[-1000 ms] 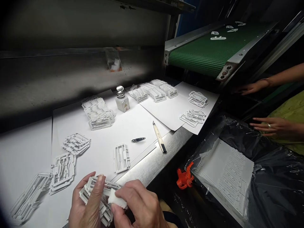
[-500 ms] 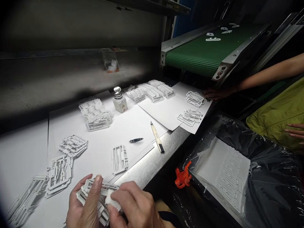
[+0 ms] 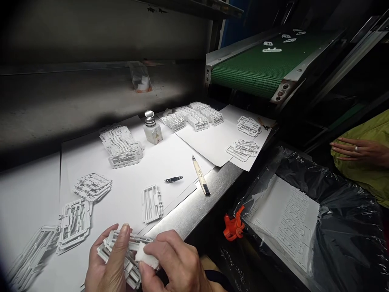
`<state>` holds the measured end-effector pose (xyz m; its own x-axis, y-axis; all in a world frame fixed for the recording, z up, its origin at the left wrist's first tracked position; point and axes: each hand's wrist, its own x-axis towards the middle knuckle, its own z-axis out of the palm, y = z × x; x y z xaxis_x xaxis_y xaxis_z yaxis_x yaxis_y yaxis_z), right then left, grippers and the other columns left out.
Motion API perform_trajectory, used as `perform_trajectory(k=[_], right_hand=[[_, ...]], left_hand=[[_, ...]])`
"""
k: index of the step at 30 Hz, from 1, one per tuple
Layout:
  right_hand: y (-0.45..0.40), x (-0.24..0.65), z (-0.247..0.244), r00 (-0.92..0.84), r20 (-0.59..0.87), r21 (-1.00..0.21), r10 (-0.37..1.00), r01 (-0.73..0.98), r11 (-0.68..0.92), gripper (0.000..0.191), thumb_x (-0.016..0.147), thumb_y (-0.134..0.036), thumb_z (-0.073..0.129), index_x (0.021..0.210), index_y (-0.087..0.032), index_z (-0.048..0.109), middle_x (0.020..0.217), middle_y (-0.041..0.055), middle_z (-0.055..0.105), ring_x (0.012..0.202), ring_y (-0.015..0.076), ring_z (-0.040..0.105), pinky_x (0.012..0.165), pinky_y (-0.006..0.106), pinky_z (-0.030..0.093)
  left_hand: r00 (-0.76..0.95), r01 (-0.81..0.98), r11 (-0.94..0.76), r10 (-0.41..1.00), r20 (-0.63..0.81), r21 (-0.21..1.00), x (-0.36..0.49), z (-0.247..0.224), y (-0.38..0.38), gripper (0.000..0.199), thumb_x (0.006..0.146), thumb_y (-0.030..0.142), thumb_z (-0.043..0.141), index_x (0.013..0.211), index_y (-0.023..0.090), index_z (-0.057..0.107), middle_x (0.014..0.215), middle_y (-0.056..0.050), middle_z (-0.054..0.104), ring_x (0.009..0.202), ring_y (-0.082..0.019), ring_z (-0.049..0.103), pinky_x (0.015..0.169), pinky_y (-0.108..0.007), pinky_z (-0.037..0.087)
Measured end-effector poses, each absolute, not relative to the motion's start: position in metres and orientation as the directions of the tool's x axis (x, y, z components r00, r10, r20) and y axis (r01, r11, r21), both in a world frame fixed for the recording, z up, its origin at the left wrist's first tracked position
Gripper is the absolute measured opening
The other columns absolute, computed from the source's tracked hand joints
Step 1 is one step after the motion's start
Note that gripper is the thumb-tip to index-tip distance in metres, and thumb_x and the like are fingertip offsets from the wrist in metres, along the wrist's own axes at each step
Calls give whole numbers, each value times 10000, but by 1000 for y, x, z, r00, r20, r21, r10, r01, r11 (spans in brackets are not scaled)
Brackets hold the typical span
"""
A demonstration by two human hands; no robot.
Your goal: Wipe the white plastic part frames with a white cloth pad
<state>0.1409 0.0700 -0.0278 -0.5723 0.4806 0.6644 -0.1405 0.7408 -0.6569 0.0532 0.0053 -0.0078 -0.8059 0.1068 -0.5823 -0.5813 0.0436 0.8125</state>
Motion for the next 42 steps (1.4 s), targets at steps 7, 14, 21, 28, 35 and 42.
perform_trajectory(k=[7,14,21,28,35,42], right_hand=[[66,140,-31,-580,650,-672,490,-139,727,178,758,-93,570,934,-114,592,764,84,593,580,136,569,487,194,499],[78,147,-21,-621,481,-810,619,-44,585,187,732,-56,574,904,-123,598,759,62,581,611,135,558,556,228,511],[76,149,-20,-610,471,-831,637,-65,553,181,730,-56,587,897,-127,603,745,53,583,605,132,560,545,220,501],[67,143,-28,-660,539,-771,523,-136,623,271,689,-61,629,942,-147,584,789,57,614,609,139,583,556,212,522],[63,144,-31,-653,604,-672,456,-109,733,225,756,-143,612,977,-157,574,799,60,609,575,130,599,470,175,501],[64,135,-26,-563,702,-615,436,-169,770,135,819,-121,509,938,-105,571,749,94,602,624,157,614,521,206,536]], left_hand=[[-786,-607,48,112,-608,793,53,-4,6,588,576,434,753,1076,271,488,586,44,538,468,-119,504,442,-221,416],[-751,-656,-63,147,-643,752,54,-4,8,496,581,377,765,1006,273,532,555,57,526,427,-82,443,404,-175,370],[-715,-697,-91,164,-679,712,52,-5,9,465,579,379,764,972,250,552,749,14,589,492,-83,457,435,-196,412],[-700,-710,-67,177,-692,701,54,-6,7,465,608,386,747,988,243,520,589,34,548,516,-123,531,507,-225,453],[-730,-681,-47,120,-672,731,52,-6,6,510,565,388,768,966,239,491,562,59,511,489,-133,535,524,-268,475],[-731,-676,-61,182,-657,735,51,-7,6,417,582,400,753,827,221,467,599,38,538,535,-150,556,519,-275,473]])
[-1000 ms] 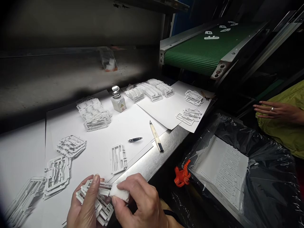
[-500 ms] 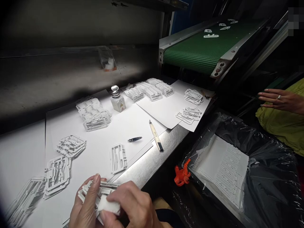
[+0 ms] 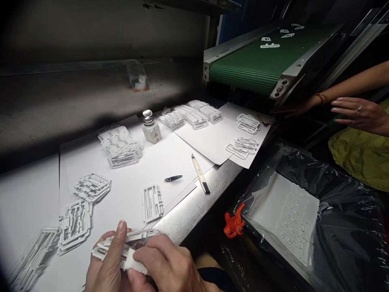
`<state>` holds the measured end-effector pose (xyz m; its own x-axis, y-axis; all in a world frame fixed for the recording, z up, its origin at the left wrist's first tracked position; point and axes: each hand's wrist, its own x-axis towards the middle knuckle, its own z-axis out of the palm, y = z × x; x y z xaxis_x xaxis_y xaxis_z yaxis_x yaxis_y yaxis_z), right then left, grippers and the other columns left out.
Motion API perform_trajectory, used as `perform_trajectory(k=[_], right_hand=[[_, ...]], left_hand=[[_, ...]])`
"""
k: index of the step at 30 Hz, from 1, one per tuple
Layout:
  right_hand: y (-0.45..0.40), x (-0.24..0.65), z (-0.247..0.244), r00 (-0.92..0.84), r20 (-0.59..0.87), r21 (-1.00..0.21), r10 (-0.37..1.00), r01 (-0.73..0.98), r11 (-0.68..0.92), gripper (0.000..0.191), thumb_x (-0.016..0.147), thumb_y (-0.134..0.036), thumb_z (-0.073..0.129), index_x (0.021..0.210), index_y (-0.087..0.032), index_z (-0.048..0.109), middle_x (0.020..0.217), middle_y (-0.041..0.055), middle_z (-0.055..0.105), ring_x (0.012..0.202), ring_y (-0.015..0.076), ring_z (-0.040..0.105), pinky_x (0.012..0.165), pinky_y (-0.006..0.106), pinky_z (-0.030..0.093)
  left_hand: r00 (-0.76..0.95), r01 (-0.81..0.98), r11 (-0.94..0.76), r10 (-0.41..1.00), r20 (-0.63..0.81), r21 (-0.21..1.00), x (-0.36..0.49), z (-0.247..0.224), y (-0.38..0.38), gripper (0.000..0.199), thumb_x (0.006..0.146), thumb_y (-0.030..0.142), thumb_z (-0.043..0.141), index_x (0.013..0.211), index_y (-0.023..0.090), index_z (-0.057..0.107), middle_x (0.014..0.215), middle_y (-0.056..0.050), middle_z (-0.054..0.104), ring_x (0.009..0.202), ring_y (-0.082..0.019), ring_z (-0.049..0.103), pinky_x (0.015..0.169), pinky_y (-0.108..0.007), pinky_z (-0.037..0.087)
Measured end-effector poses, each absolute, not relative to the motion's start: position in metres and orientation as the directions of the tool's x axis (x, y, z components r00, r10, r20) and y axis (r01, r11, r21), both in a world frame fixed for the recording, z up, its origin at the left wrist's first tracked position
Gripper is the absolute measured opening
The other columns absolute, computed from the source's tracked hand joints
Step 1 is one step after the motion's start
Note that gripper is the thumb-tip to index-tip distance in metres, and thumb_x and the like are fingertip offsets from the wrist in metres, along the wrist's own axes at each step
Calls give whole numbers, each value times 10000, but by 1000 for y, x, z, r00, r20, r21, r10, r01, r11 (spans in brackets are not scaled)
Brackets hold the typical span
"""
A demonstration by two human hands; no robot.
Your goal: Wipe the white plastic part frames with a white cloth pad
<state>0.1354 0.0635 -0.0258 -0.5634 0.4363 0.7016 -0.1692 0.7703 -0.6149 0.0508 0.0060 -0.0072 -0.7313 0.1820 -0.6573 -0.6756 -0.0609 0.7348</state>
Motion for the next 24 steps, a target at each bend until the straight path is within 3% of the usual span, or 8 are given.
perform_trajectory(k=[6,11,14,16,20,24], right_hand=[[65,135,-25,-604,665,-633,439,-143,761,142,808,-135,537,939,-106,581,765,93,601,588,149,601,487,200,524],[67,132,-25,-554,693,-612,462,-112,783,176,800,-88,504,961,-100,573,759,103,586,620,162,594,498,221,524],[68,131,-25,-571,699,-598,431,-135,790,172,805,-109,517,970,-116,566,766,92,589,614,151,590,495,209,522],[68,132,-25,-585,696,-599,416,-153,786,164,809,-116,511,964,-115,567,767,92,589,629,154,594,523,216,534],[72,134,-21,-580,631,-664,515,-62,745,211,782,-74,514,980,-112,575,813,105,577,686,165,583,594,253,544],[73,134,-20,-587,657,-652,473,-125,748,212,756,-60,550,963,-91,576,788,110,574,646,160,570,529,230,522]], left_hand=[[-712,-699,-73,161,-683,712,48,-15,6,441,544,360,791,794,211,459,722,30,558,603,-135,560,551,-260,475],[-778,-626,-167,198,-596,762,50,-15,9,385,602,353,765,760,199,450,771,36,531,668,-97,537,638,-227,470],[-782,-615,-88,195,-592,784,51,-15,8,384,610,380,755,779,191,466,815,18,542,704,-112,551,637,-234,473],[-786,-609,-70,187,-589,790,50,-15,8,390,608,389,754,786,188,471,818,11,544,712,-122,557,624,-240,477],[-822,-568,-153,161,-547,809,49,-16,9,405,585,360,773,771,192,456,765,26,526,677,-120,551,604,-248,489],[-839,-538,-105,167,-518,837,49,-19,12,398,593,370,766,762,191,452,758,20,534,705,-130,561,615,-244,494]])
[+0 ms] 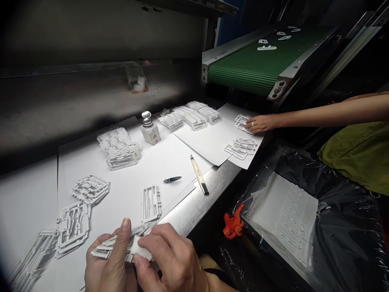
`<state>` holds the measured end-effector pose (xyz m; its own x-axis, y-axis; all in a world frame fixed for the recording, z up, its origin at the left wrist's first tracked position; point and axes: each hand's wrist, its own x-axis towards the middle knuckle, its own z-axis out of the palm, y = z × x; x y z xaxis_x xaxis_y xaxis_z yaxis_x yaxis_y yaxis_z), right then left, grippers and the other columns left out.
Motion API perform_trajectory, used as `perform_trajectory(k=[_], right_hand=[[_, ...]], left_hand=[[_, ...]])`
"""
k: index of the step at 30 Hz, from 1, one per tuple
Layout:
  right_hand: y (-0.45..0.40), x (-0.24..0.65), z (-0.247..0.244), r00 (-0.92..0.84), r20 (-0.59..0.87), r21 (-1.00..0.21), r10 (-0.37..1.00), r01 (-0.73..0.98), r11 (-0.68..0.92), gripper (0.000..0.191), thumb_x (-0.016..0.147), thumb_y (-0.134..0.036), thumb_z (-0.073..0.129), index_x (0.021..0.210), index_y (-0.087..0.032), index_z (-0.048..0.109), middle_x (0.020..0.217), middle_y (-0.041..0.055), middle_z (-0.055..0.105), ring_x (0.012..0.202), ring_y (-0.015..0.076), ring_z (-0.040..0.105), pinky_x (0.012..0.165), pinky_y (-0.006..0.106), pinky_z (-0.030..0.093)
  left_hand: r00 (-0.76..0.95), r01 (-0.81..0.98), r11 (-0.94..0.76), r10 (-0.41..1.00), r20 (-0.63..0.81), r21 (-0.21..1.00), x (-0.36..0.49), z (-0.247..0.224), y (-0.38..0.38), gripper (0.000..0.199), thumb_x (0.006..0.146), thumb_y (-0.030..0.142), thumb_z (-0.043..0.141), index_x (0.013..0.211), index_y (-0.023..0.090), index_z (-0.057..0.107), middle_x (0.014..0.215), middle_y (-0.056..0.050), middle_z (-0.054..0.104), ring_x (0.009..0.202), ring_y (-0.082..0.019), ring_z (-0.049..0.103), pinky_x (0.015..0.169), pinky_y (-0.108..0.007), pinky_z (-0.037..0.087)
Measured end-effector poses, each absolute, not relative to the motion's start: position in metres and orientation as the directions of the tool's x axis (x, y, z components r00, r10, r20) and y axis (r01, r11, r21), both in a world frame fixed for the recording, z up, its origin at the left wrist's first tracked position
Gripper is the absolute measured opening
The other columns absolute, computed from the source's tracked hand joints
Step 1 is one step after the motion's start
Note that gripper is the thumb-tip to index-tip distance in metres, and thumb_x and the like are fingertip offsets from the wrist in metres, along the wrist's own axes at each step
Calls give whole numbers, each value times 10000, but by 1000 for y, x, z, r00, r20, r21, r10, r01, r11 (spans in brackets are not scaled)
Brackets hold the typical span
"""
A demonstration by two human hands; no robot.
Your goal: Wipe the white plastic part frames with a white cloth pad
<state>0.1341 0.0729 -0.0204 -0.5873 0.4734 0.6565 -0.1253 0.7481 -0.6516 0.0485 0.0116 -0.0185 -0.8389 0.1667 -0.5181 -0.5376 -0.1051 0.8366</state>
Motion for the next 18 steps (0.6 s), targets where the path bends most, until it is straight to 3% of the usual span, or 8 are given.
perform_trajectory(k=[9,13,18], right_hand=[[73,127,-26,-605,701,-564,378,-146,812,214,760,-18,498,962,-67,550,767,119,584,735,194,576,588,260,537],[74,128,-22,-577,678,-615,457,-104,782,223,758,-17,520,971,-77,555,797,118,577,723,184,570,585,260,533],[75,130,-17,-555,668,-662,496,-139,736,213,748,-37,559,957,-74,576,802,113,568,688,167,565,575,239,516]], left_hand=[[-893,-449,-58,61,-446,891,50,-12,15,513,556,382,785,883,210,429,893,-6,559,701,-132,580,555,-230,493],[-910,-414,-44,-5,-415,909,48,-9,21,566,519,369,808,893,230,406,900,8,557,666,-114,582,523,-188,479],[-890,-455,-68,7,-456,888,48,-12,21,558,522,357,808,907,229,425,909,-11,575,649,-120,583,530,-205,487]])
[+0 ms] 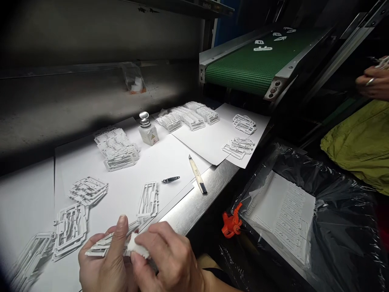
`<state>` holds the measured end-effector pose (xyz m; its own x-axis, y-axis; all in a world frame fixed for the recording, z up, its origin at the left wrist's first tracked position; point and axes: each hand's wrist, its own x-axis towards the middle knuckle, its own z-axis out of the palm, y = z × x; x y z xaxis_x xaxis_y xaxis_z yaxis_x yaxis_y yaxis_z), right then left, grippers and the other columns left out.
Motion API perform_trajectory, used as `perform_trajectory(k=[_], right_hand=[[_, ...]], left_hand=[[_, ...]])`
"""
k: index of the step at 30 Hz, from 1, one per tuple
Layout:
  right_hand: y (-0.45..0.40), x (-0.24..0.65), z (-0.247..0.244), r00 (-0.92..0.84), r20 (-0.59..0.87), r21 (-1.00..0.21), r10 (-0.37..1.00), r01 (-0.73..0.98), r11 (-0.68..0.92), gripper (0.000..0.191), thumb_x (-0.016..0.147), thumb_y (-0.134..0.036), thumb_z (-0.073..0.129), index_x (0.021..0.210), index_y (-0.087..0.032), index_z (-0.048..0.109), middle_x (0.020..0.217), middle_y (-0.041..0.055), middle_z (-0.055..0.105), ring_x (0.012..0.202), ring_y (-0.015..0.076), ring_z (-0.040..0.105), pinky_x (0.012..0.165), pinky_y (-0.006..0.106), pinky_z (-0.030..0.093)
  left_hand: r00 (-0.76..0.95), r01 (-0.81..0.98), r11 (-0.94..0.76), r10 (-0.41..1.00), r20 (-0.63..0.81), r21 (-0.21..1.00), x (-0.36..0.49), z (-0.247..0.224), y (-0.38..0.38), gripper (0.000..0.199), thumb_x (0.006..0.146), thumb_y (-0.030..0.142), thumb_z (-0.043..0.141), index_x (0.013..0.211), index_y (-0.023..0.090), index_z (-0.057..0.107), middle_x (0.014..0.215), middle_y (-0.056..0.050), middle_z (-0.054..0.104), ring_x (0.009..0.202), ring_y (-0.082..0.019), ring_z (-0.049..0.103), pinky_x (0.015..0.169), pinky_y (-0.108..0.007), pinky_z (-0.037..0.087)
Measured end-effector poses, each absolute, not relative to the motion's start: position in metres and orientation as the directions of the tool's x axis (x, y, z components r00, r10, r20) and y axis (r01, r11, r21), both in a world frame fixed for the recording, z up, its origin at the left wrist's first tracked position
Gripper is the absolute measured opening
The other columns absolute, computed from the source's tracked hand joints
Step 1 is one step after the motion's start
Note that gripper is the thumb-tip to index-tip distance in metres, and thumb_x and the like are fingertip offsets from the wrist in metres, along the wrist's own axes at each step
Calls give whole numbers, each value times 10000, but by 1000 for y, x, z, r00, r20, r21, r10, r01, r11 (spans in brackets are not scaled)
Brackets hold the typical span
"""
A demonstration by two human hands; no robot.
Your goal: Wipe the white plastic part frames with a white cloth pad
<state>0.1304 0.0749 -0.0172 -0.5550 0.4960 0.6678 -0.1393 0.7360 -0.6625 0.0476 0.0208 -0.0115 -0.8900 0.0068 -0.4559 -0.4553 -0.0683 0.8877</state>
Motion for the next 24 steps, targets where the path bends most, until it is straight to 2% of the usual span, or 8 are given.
perform_trajectory(k=[4,8,12,15,18,21,24], right_hand=[[86,136,-13,-575,522,-788,630,-44,614,188,771,-57,575,952,-108,579,820,78,571,726,154,554,646,255,488],[101,145,-16,-546,354,-886,759,64,459,131,795,-154,615,923,-157,590,802,27,574,669,118,530,616,232,455],[108,150,-17,-559,36,-991,829,86,101,171,799,-289,639,910,-169,592,798,21,585,696,129,531,626,238,447],[105,151,-13,-664,-190,-976,723,48,-213,246,779,-351,659,889,-142,590,731,12,550,638,112,478,546,215,406],[101,150,-10,-701,-246,-942,669,10,-336,263,770,-351,667,876,-123,589,710,7,527,618,101,444,517,202,373],[98,150,-8,-700,-240,-945,672,10,-328,259,762,-340,677,865,-118,594,730,17,543,650,109,454,544,208,374],[97,149,-9,-704,-237,-945,670,8,-326,245,759,-329,681,854,-118,602,757,25,563,678,112,460,575,212,377]], left_hand=[[-861,-503,-236,50,-507,831,47,-15,16,534,515,288,816,915,257,464,876,19,577,670,-138,600,581,-226,514],[-771,-632,-247,110,-627,734,45,-13,13,390,598,291,764,936,252,575,915,14,625,672,-105,594,556,-165,505],[-613,-775,-303,148,-776,554,42,-4,15,249,708,248,668,950,223,613,942,-13,665,748,-116,627,600,-190,532],[-526,-827,-344,200,-826,444,43,3,17,175,775,222,595,948,218,617,883,-9,686,724,-118,650,650,-233,551],[-521,-832,-347,217,-825,434,44,7,16,207,809,189,544,1008,214,596,826,-4,707,695,-114,661,666,-228,549],[-555,-822,-311,248,-794,477,45,6,14,215,823,162,510,1021,200,585,802,-8,715,707,-111,664,646,-195,539],[-555,-829,-268,293,-778,490,47,4,11,251,817,148,504,1036,233,593,841,5,720,702,-101,661,619,-181,531]])
